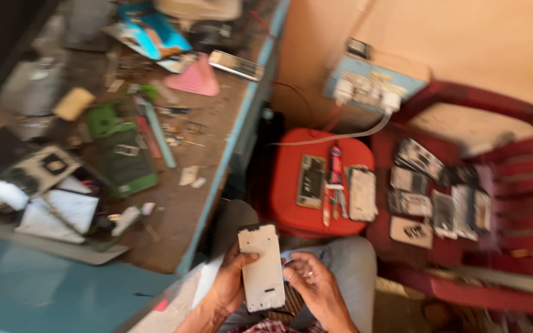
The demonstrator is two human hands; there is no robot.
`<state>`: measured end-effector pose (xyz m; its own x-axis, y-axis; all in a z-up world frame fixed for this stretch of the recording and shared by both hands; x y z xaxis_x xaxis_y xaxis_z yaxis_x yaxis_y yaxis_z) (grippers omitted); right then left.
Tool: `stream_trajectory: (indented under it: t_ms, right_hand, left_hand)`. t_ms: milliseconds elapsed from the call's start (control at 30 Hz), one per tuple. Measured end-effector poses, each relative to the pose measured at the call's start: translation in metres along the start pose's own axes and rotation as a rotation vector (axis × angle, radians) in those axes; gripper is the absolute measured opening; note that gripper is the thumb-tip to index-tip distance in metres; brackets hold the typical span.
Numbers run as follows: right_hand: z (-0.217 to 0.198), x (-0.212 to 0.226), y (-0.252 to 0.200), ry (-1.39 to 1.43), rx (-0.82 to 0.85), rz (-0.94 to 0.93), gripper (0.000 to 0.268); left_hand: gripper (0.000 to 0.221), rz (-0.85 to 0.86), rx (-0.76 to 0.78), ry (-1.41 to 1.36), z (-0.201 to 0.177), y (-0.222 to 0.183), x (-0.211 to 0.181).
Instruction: The person disassembles a smartphone, applies adhesive to the back cover, and reassembles the device using a screwdriver and a tube of adhesive. The person handles the phone casing, internal components, and tools throughout the process.
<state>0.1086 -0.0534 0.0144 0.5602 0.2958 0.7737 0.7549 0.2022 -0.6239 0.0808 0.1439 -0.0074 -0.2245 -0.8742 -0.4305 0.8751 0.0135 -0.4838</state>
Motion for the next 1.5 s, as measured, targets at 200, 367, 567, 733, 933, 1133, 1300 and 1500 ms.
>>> stream_trajectory:
  t_ms: [200, 367, 567, 733, 933, 1133, 1300, 1500]
  right_hand:
    - [-0.022, -0.018, -0.019, 0.333, 0.14, 0.193, 0.026]
    - [-0.041, -0.016, -0.031, 0.399, 0.133, 0.076, 0.026]
    - [-0.057, -0.013, -0.037, 0.452, 0.003, 0.038, 0.027]
    - [-0.061, -0.011, -0.044, 0.433, -0.026, -0.018, 0.028]
    - [-0.058, -0.02, -0.047, 0.428, 0.038, -0.053, 0.028]
    - [-0.06, -0.032, -0.041, 0.296, -0.044, -0.091, 0.026]
    - [-0.068, -0.004, -0.037, 0.346, -0.182, -0.305, 0.033]
    - [-0.056, 0.039, -0.026, 0.383, -0.105, -0.162, 0.035]
  left_hand:
    - [0.051, -0.02, 0.073, 0.095, 0.03, 0.002, 0.016]
    - [0.05, 0.107, 0.09, 0.159, 0.032, 0.007, 0.026]
    - [0.039, 0.178, -0.032, 0.246, -0.002, 0.007, 0.05]
    - [0.045, -0.023, 0.154, 0.337, 0.004, -0.002, 0.06]
    - [0.047, -0.197, 0.206, 0.271, 0.061, -0.004, 0.05]
    - [0.046, -0.197, 0.172, 0.245, 0.093, -0.013, 0.038]
    - [0.044, -0.223, 0.183, 0.248, 0.084, -0.022, 0.026]
    - [0.043, -0.249, 0.231, 0.238, 0.078, -0.029, 0.03]
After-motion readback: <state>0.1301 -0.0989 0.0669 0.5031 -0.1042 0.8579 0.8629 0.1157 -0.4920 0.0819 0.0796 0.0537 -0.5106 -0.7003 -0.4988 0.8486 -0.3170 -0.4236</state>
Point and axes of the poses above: each hand's wrist, its own y-axis towards the middle knuckle, its own z-axis out of the palm, x = y × z, the point moved 1 cm from there along y, towards the middle knuckle, and after that the axes turned 9 degrees about z, right-handed, at the moved point
